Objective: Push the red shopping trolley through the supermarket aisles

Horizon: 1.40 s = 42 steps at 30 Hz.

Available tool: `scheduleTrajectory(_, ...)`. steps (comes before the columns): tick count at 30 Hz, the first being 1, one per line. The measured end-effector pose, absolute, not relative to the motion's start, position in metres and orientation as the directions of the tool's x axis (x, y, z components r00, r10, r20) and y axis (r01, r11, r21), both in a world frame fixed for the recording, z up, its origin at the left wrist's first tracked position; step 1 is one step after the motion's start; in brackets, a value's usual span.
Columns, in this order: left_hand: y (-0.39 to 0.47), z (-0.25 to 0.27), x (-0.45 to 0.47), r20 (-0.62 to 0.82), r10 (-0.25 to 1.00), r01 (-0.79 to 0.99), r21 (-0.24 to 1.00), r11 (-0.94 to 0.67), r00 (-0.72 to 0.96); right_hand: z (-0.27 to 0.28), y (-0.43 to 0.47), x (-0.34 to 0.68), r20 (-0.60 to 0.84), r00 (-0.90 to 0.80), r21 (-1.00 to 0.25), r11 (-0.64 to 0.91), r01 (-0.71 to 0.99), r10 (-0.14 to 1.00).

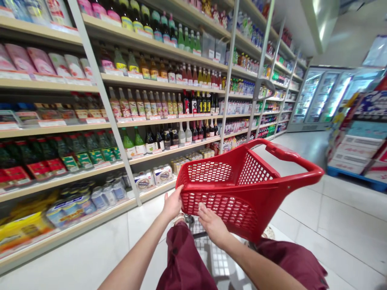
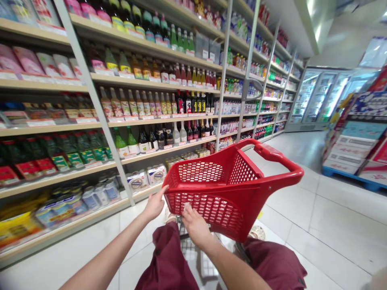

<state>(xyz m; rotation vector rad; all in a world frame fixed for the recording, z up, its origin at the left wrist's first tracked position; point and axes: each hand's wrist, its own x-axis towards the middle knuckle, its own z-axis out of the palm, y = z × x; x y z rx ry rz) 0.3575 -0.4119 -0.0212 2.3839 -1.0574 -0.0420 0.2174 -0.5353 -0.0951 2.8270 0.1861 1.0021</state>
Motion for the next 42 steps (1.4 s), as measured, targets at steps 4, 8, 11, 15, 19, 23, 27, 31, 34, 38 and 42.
scheduleTrajectory(4, -0.425, -0.024, 0.345, 0.249, -0.727, -0.754, 0.383, -0.533, 0.64, -0.087, -0.548, 0.205, 0.746, 0.655, 0.157, -0.988, 0.005, 0.122)
scheduleTrajectory(8, -0.445, -0.029, 0.331, 0.27, -0.822, -0.863, 0.221, -0.455, 0.502, -0.092, -0.559, 0.196, 0.747, 0.652, 0.182, -0.983, -0.016, 0.128)
scheduleTrajectory(11, -0.452, -0.031, 0.323, 0.266, -0.833, -0.875, 0.147, -0.462, 0.484, -0.096, -0.559, 0.187, 0.736, 0.662, 0.187, -0.982, -0.001, 0.14)
scheduleTrajectory(15, -0.454, -0.03, 0.315, 0.29, -0.822, -0.867, 0.066, -0.494, 0.49, -0.081, -0.561, 0.186, 0.817, 0.57, 0.149, -0.987, -0.062, 0.088)
scheduleTrajectory(19, -0.461, -0.032, 0.303, 0.311, -0.838, -0.882, 0.003, -0.471, 0.448, -0.087, -0.568, 0.18, 0.826, 0.551, 0.181, -0.981, -0.065, 0.116)
scheduleTrajectory(23, -0.47, -0.039, 0.293, 0.361, -0.812, -0.866, -0.019, -0.499, 0.46, -0.09, -0.576, 0.163, 0.819, 0.568, 0.157, -0.984, -0.089, 0.079)
scheduleTrajectory(27, -0.48, -0.041, 0.284, 0.401, -0.805, -0.876, -0.016, -0.483, 0.436, -0.086, -0.587, 0.155, 0.842, 0.538, 0.132, -0.98, -0.151, 0.03)
scheduleTrajectory(31, -0.492, -0.042, 0.276, 0.415, -0.841, -0.92, -0.026, -0.392, 0.347, -0.1, -0.592, 0.146, 0.794, 0.604, 0.172, -0.978, -0.117, 0.068)
scheduleTrajectory(34, -0.499, -0.044, 0.273, 0.404, -0.848, -0.922, -0.029, -0.386, 0.342, -0.094, -0.596, 0.139, 0.812, 0.584, 0.152, -0.974, -0.167, 0.026)
scheduleTrajectory(38, -0.503, -0.047, 0.271, 0.402, -0.835, -0.901, -0.053, -0.431, 0.376, -0.083, -0.606, 0.135, 0.832, 0.555, 0.146, -0.971, -0.189, 0.017)
scheduleTrajectory(42, -0.507, -0.048, 0.266, 0.406, -0.856, -0.918, -0.089, -0.387, 0.321, -0.087, -0.607, 0.124, 0.797, 0.601, 0.162, -0.98, -0.118, 0.059)
